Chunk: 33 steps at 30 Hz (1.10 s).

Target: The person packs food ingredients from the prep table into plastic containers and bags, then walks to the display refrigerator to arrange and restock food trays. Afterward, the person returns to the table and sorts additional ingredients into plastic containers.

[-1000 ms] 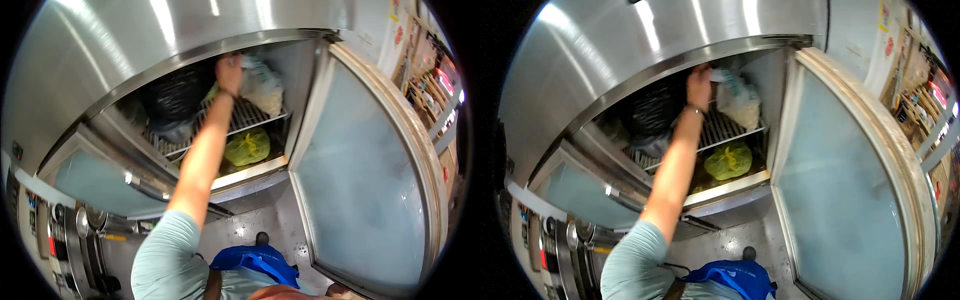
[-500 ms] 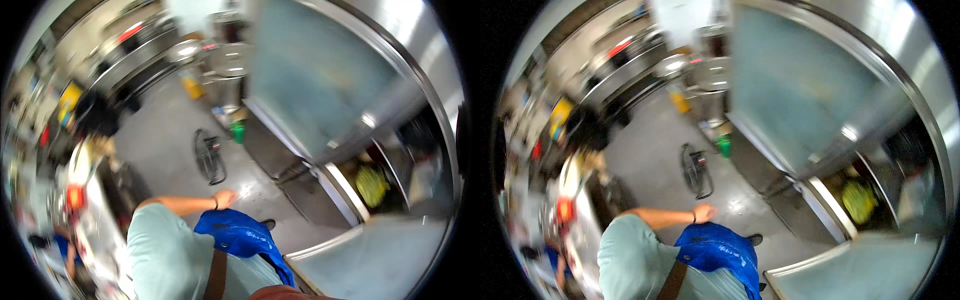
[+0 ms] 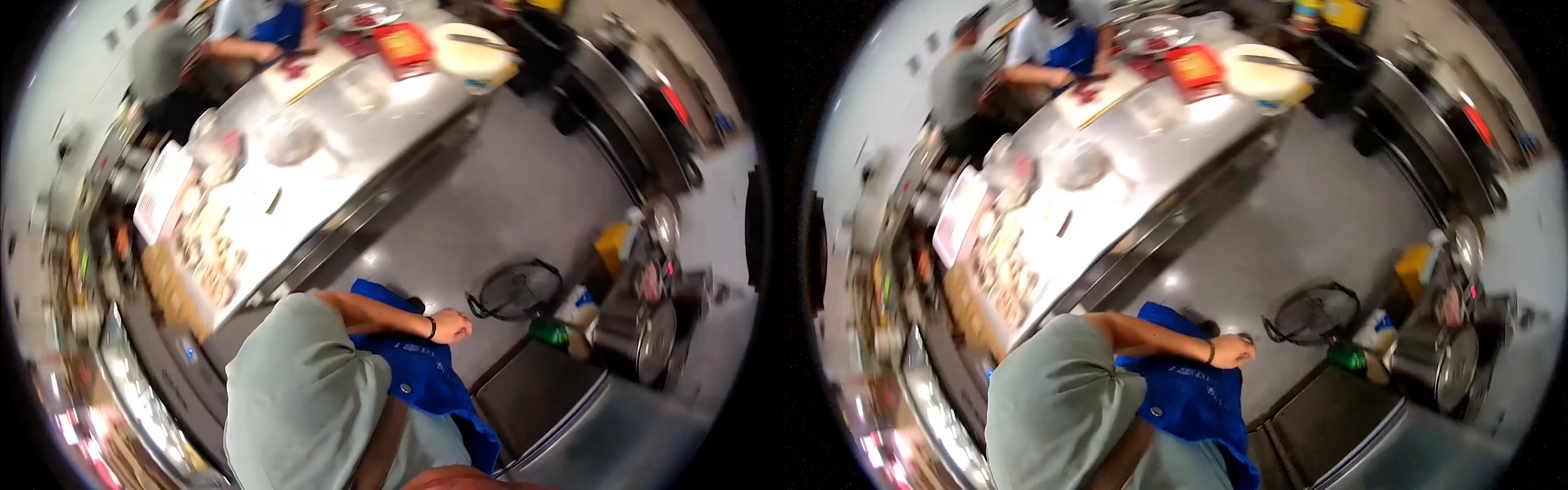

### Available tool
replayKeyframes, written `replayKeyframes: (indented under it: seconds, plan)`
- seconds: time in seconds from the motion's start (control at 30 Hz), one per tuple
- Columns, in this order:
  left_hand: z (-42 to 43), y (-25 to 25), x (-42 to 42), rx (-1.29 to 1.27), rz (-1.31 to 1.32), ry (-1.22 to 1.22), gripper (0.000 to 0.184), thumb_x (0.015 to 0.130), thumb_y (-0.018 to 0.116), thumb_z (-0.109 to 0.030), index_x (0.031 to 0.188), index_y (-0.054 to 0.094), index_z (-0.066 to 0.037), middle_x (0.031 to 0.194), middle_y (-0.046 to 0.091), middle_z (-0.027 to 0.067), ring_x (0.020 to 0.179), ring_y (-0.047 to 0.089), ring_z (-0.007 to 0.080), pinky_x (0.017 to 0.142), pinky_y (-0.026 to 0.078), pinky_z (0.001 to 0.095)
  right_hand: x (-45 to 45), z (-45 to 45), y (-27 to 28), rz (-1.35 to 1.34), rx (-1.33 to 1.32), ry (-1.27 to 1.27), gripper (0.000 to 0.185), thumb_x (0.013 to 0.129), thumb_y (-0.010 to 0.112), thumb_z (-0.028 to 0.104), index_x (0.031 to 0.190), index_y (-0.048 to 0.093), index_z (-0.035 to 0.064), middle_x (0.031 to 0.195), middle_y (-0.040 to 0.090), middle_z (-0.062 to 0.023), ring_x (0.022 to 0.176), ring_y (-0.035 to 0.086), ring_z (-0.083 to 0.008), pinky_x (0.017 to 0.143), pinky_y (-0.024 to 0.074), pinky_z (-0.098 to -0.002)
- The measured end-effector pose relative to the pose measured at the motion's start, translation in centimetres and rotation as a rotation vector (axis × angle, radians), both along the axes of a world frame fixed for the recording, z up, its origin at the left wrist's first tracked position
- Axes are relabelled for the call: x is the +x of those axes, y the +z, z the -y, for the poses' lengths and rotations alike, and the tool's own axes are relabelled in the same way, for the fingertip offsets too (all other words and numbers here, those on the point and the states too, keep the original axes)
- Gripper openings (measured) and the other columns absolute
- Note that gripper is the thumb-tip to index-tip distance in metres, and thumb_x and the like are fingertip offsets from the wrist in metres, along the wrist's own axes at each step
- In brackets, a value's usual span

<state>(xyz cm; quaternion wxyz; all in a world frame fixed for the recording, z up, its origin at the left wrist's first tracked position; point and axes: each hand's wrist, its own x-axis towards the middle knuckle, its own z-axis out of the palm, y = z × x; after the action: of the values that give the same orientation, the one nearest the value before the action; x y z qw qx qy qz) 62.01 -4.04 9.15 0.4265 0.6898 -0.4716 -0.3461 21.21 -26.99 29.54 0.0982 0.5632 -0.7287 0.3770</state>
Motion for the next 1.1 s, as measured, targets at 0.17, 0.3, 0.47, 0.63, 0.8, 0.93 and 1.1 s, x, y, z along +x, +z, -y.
replayKeyframes:
  seconds: [0.17, 0.3, 0.47, 0.63, 0.8, 0.93, 1.1]
  plan:
    - [-8.0, -3.2, 5.8, 0.179, 0.069, 0.38, 0.017, 0.079, 0.057, -0.017, 0.092, 0.063, -0.008, 0.091, 0.064, 0.0145, 0.086, 0.061, 0.0348, 0.076, 0.049, 0.0429, 10.5, 0.6, -11.7, -0.008, 0.577, 0.455, 0.06, 0.087, 0.052, 0.05, 0.111, 0.051, -0.0046, 0.084, 0.058, -0.0221, 0.071, 0.052, -0.0345, 0.062, 0.0444, -0.0419]
    - [-12.5, -4.4, 11.1, 0.316, 0.048, 0.723, 0.019, 0.079, 0.056, -0.016, 0.095, 0.065, -0.008, 0.091, 0.066, 0.014, 0.088, 0.062, 0.0329, 0.077, 0.05, 0.0412, 16.2, 3.4, -18.5, -0.033, 1.063, 0.603, 0.055, 0.088, 0.054, 0.046, 0.113, 0.051, -0.0033, 0.08, 0.057, -0.0193, 0.066, 0.05, -0.0307, 0.057, 0.043, -0.0404]
    - [-14.7, -5.5, 16.7, 0.344, 0.017, 1.09, 0.019, 0.079, 0.057, -0.018, 0.092, 0.066, -0.008, 0.087, 0.066, 0.0138, 0.084, 0.063, 0.0308, 0.077, 0.051, 0.0408, 25.5, 12.0, -21.6, -0.097, 1.284, 0.74, 0.05, 0.088, 0.057, 0.04, 0.116, 0.051, -0.0016, 0.075, 0.055, -0.0157, 0.059, 0.047, -0.0259, 0.051, 0.0413, -0.0386]
    - [-18.7, -6.4, 23.3, 0.446, -0.016, 1.565, 0.026, 0.081, 0.058, -0.028, 0.096, 0.067, -0.009, 0.088, 0.068, 0.0141, 0.086, 0.064, 0.0311, 0.08, 0.051, 0.0388, 36.4, 20.1, -22.8, -0.157, 1.322, 0.873, 0.046, 0.088, 0.059, 0.034, 0.118, 0.051, 0.0, 0.071, 0.054, -0.0121, 0.052, 0.044, -0.0211, 0.045, 0.0397, -0.0367]
    - [-31.2, -6.3, 30.5, 0.829, 0.475, 1.775, 0.048, 0.079, 0.061, -0.019, 0.123, 0.05, -0.006, 0.129, 0.048, 0.0173, 0.119, 0.043, 0.0351, 0.098, 0.039, 0.044, 49.2, 24.0, -23.4, -0.136, 1.27, 0.99, 0.046, 0.088, 0.062, 0.024, 0.126, 0.048, 0.0007, 0.063, 0.051, -0.0068, 0.045, 0.042, -0.0133, 0.039, 0.038, -0.0306]
    - [-37.1, -1.4, 33.3, 1.226, 0.068, 1.656, 0.061, 0.09, 0.047, -0.04, 0.143, 0.03, -0.016, 0.153, 0.019, 0.0025, 0.141, 0.01, 0.0335, 0.108, 0.018, 0.0597, 60.2, 20.0, -16.5, -0.293, 1.142, 1.233, 0.049, 0.086, 0.063, 0.025, 0.126, 0.046, 0.0049, 0.085, 0.059, -0.0074, 0.06, 0.053, -0.0138, 0.037, 0.0448, -0.0277]
    - [-40.0, -3.4, 33.8, 1.263, 0.211, 1.558, 0.06, 0.091, 0.043, -0.042, 0.144, 0.028, -0.018, 0.154, 0.018, 0.0021, 0.142, 0.006, 0.0331, 0.109, 0.01, 0.0621, 62.3, 14.3, -15.0, -0.295, 1.184, 1.225, 0.049, 0.084, 0.065, 0.024, 0.125, 0.047, 0.0022, 0.08, 0.058, -0.0081, 0.059, 0.052, -0.014, 0.038, 0.0457, -0.0282]
